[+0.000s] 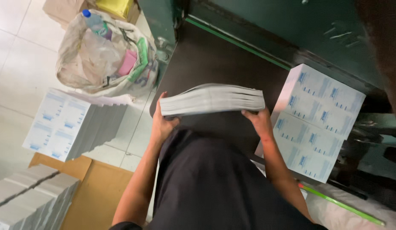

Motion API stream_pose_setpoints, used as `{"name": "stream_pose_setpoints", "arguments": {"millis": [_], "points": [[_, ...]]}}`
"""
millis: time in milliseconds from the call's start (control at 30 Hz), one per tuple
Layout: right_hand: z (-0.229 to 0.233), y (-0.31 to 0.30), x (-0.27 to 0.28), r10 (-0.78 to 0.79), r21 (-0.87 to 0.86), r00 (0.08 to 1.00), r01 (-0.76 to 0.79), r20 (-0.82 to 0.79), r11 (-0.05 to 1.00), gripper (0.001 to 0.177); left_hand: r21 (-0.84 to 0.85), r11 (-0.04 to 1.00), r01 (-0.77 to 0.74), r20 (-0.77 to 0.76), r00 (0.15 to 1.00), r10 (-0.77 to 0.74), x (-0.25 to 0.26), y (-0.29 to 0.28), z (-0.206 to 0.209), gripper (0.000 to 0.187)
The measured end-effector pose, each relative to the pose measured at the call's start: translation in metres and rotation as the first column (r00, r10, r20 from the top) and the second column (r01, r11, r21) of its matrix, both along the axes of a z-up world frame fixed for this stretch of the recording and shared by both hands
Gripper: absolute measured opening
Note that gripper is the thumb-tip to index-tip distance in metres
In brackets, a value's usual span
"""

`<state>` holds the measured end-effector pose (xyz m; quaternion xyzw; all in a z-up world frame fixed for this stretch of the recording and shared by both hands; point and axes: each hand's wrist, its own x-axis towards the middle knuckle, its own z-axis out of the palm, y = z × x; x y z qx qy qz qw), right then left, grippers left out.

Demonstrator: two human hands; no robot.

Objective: The person repeatedly picks up stacks of printed paper sheets from the floor and a nearby surface, then places them onto a dark table. The person aligns and stacks the papers by hand in a repetitive manner.

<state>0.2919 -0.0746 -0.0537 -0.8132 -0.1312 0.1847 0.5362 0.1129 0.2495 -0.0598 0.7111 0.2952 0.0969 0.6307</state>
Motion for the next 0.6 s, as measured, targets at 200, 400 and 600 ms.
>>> {"name": "stream_pose_setpoints", "arguments": {"millis": [200,400,600], "points": [[-0.061,-0.037,0.000,0.555,-0.586,0.408,-0.059,0.725,0.808,0.024,0.080,0.971,0.224,0.033,0.973,-0.227,-0.019,-0.014,0.009,0.077],[-0.056,-0.051,0.010,0.595,-0.653,0.325,0.102,0.735,0.750,0.032,0.138,0.957,0.256,-0.058,0.966,-0.250,-0.018,0.001,0.007,0.063],[0.053,-0.023,-0.042,0.048,-0.013,0.999,-0.048,-0.012,0.999,0.059,0.036,0.987,0.154,0.001,0.988,-0.155,-0.041,-0.019,0.055,0.100]]}}
